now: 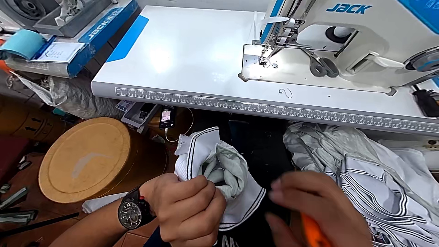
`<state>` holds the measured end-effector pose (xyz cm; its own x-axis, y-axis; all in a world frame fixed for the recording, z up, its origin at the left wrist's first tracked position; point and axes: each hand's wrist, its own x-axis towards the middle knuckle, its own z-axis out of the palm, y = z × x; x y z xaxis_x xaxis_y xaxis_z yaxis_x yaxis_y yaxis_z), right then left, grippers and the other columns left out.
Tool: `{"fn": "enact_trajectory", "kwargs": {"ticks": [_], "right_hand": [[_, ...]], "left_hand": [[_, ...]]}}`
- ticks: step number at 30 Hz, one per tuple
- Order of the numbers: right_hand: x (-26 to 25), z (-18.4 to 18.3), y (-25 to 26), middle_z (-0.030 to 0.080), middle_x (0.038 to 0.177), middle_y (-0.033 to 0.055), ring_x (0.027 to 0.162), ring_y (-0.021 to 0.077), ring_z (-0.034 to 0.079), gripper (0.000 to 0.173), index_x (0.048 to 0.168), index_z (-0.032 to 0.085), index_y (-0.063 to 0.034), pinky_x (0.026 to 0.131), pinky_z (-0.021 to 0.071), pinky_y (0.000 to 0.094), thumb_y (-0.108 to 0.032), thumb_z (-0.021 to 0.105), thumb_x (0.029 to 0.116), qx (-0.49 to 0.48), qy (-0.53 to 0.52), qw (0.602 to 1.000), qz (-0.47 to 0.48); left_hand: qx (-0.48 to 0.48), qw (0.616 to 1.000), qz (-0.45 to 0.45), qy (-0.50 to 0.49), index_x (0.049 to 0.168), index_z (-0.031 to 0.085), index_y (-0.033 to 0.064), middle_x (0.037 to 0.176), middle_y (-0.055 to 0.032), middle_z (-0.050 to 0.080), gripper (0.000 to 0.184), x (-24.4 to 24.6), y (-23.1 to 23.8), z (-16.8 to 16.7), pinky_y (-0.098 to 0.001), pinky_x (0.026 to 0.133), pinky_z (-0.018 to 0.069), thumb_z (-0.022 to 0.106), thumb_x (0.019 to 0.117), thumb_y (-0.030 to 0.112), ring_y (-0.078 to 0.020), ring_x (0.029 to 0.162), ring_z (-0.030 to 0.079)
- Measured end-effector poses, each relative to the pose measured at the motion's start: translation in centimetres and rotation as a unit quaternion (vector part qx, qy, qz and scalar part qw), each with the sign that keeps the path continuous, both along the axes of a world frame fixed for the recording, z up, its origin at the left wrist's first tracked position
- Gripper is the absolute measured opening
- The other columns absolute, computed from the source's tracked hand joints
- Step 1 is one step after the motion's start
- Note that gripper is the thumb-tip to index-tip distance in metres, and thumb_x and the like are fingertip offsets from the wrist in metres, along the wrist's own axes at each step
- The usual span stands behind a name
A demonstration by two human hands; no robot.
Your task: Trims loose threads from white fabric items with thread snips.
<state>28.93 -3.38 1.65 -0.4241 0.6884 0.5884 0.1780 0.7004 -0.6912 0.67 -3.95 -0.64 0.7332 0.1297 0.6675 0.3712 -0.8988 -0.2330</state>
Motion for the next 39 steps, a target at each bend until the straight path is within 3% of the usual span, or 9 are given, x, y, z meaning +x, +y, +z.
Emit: {"fn": "enact_trajectory", "kwargs": {"ticks": [4,7,13,20,23,25,27,32,39], "right_hand": [[-2.2,-2.5,1.3,0.070,0.122,0.0011,0.101,0.0100,0.065,0.024,0.117,0.073,-0.0190,0.081,0.0550,0.0246,-0.029,0.072,0.0958,0.057,-0.066,0.996,0.008],[-2.8,-3.2,1.4,0.073,0.114,-0.0001,0.093,0.0102,0.065,0.012,0.106,0.073,-0.0166,0.076,0.0518,0.0243,-0.023,0.068,0.0975,0.100,-0.065,0.993,0.001],[-3.3,-4.4,1.2,0.071,0.108,0.0045,0.095,0.0157,0.067,0.010,0.104,0.065,-0.0105,0.082,0.0547,0.0285,-0.018,0.060,0.1016,0.186,-0.086,0.977,-0.062],[-1.7,-6.8,3.9,0.066,0.111,0.0009,0.100,0.0078,0.064,0.011,0.104,0.063,-0.0117,0.082,0.0559,0.0211,-0.021,0.057,0.1028,0.118,-0.005,0.979,-0.168],[-1.4,-6.1,3.9,0.064,0.111,-0.0034,0.094,0.0027,0.063,0.013,0.103,0.064,-0.0156,0.074,0.0543,0.0156,-0.028,0.059,0.1032,0.002,0.072,0.989,-0.129],[-1.4,-5.4,3.5,0.063,0.116,-0.0040,0.093,0.0024,0.061,0.022,0.115,0.065,-0.0174,0.073,0.0531,0.0161,-0.034,0.063,0.1005,-0.048,0.073,0.994,-0.065],[-1.6,-4.6,3.3,0.061,0.124,-0.0021,0.096,0.0023,0.060,0.034,0.124,0.063,-0.0157,0.075,0.0518,0.0160,-0.036,0.067,0.0974,-0.020,0.031,0.999,-0.031],[-2.2,-4.7,3.0,0.071,0.117,0.0011,0.097,0.0118,0.065,0.010,0.103,0.074,-0.0159,0.078,0.0535,0.0267,-0.021,0.068,0.0963,0.119,-0.069,0.989,-0.056],[-2.6,-5.6,3.0,0.071,0.113,0.0010,0.105,0.0139,0.066,0.014,0.103,0.068,-0.0132,0.090,0.0545,0.0310,-0.018,0.056,0.1015,0.137,-0.107,0.983,-0.065]], "left_hand": [[0.016,1.000,-0.002,0.000,0.090,0.065,0.0009,0.085,-0.0096,0.061,0.013,0.4,0.3,-0.1,-0.0322,0.065,0.0382,0.055,0.0981,-0.001,-0.0197,0.070,0.050],[0.022,1.000,-0.013,0.005,0.090,0.064,0.0005,0.085,-0.0108,0.061,0.013,0.5,0.6,-0.1,-0.0329,0.063,0.0373,0.055,0.0981,-0.002,-0.0204,0.070,0.050],[0.020,0.999,0.029,0.021,0.095,0.059,0.0034,0.086,-0.0115,0.059,0.011,0.8,0.1,-0.2,-0.0339,0.061,0.0393,0.050,0.1011,0.001,-0.0223,0.070,0.051],[0.005,0.998,0.067,0.000,0.094,0.055,0.0049,0.088,-0.0119,0.058,0.009,0.3,-0.5,-1.1,-0.0346,0.064,0.0428,0.050,0.1010,0.002,-0.0231,0.072,0.053],[0.002,0.998,0.067,-0.008,0.095,0.055,0.0048,0.089,-0.0122,0.059,0.008,0.1,-0.5,-1.4,-0.0351,0.065,0.0436,0.051,0.1010,0.002,-0.0236,0.074,0.054],[0.001,0.998,0.066,-0.007,0.095,0.055,0.0051,0.089,-0.0119,0.059,0.008,0.2,-0.4,-1.4,-0.0347,0.065,0.0435,0.050,0.1011,0.003,-0.0233,0.074,0.054],[0.006,0.998,0.062,0.004,0.096,0.055,0.0048,0.089,-0.0120,0.059,0.008,0.3,-0.3,-1.2,-0.0348,0.065,0.0431,0.050,0.1012,0.002,-0.0232,0.074,0.054],[0.013,0.998,0.054,0.017,0.097,0.057,0.0044,0.090,-0.0121,0.060,0.009,0.3,-0.1,-1.1,-0.0347,0.065,0.0420,0.050,0.1011,0.001,-0.0230,0.074,0.054],[0.019,0.998,0.056,0.021,0.096,0.056,0.0042,0.089,-0.0127,0.059,0.008,0.3,0.0,-1.1,-0.0349,0.064,0.0423,0.050,0.1011,0.001,-0.0235,0.074,0.054]]}}
